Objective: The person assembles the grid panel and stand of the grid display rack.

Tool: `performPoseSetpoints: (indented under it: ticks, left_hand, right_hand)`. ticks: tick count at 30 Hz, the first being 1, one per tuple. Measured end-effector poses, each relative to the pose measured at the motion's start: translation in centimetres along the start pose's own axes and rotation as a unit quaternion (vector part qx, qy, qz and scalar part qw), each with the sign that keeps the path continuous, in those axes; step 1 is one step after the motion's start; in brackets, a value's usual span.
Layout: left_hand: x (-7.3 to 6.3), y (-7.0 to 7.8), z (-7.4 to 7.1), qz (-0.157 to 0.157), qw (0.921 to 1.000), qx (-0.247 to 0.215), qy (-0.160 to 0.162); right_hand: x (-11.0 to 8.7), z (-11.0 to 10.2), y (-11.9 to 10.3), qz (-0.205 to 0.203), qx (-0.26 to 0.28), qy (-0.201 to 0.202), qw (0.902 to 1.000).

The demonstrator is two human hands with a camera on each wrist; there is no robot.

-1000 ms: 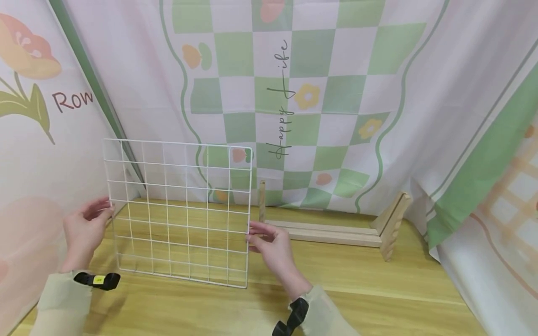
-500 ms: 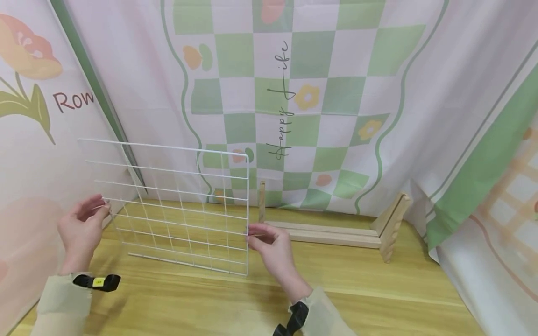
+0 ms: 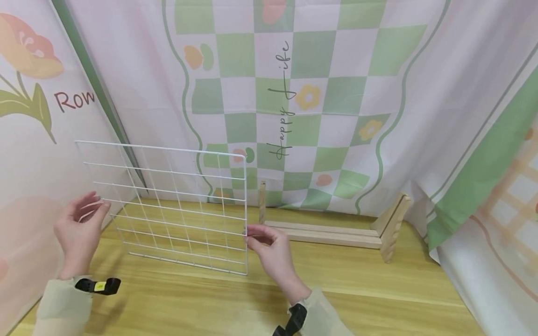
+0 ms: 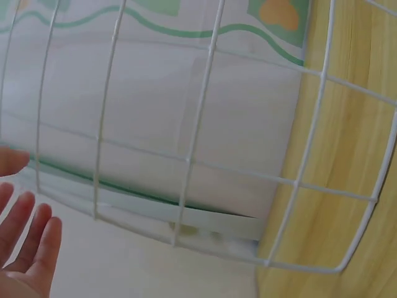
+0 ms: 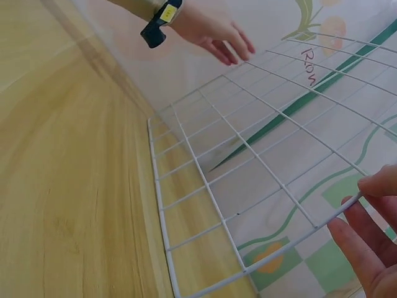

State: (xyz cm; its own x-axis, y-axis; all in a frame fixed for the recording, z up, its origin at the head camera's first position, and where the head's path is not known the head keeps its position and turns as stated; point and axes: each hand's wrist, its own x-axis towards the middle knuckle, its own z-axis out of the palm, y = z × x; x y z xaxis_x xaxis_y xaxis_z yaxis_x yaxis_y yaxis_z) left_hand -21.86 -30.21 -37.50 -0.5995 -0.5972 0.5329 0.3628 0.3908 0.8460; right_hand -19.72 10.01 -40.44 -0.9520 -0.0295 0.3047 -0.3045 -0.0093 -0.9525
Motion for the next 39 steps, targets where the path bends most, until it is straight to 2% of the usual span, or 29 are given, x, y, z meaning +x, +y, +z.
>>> performPoseSetpoints:
  ticks: [5,7,11,16,20,24,29,34,39]
  left_hand:
    - [-0.7,1.9,0.7,0.057,0.9982,-0.014,0.007]
    - [-1.0,2.8,1.1,0.081,0.9965,-0.017,-0.009]
    - [-1.7,4.0,1.8,0.103,0.9925,-0.016,-0.064]
    - [-2.2,4.9,2.5,0.091,0.9885,0.002,-0.120]
    - [-2.1,5.5,2.9,0.068,0.9884,0.012,-0.135]
    - [-2.0,5.7,3.1,0.047,0.9908,-0.011,-0.126]
    - [-1.8,5.9,3.1,0.022,0.9915,-0.066,-0.110]
    - [-1.3,5.9,3.2,-0.013,0.9848,-0.137,-0.106]
    - [-1.2,5.6,3.1,-0.033,0.9812,-0.153,-0.112]
  right_hand:
    - [0.0,-0.1,0.1,0.002,-0.005,0.002,1.0000]
    - [0.0,-0.2,0.1,0.001,-0.007,0.002,1.0000]
    - [0.0,-0.2,0.1,-0.006,-0.008,0.003,0.9999]
    - [0.0,-0.2,0.2,-0.017,-0.013,-0.003,0.9998]
    - [-0.1,-0.2,0.3,-0.025,-0.015,-0.007,0.9996]
    - [-0.2,-0.2,0.4,-0.032,-0.021,-0.006,0.9992]
    - [-0.2,-0.1,0.3,-0.039,-0.023,-0.007,0.9989]
    - [-0.5,0.0,0.2,-0.039,-0.016,-0.016,0.9990]
    - [-0.6,-0.1,0.1,-0.035,-0.030,-0.024,0.9986]
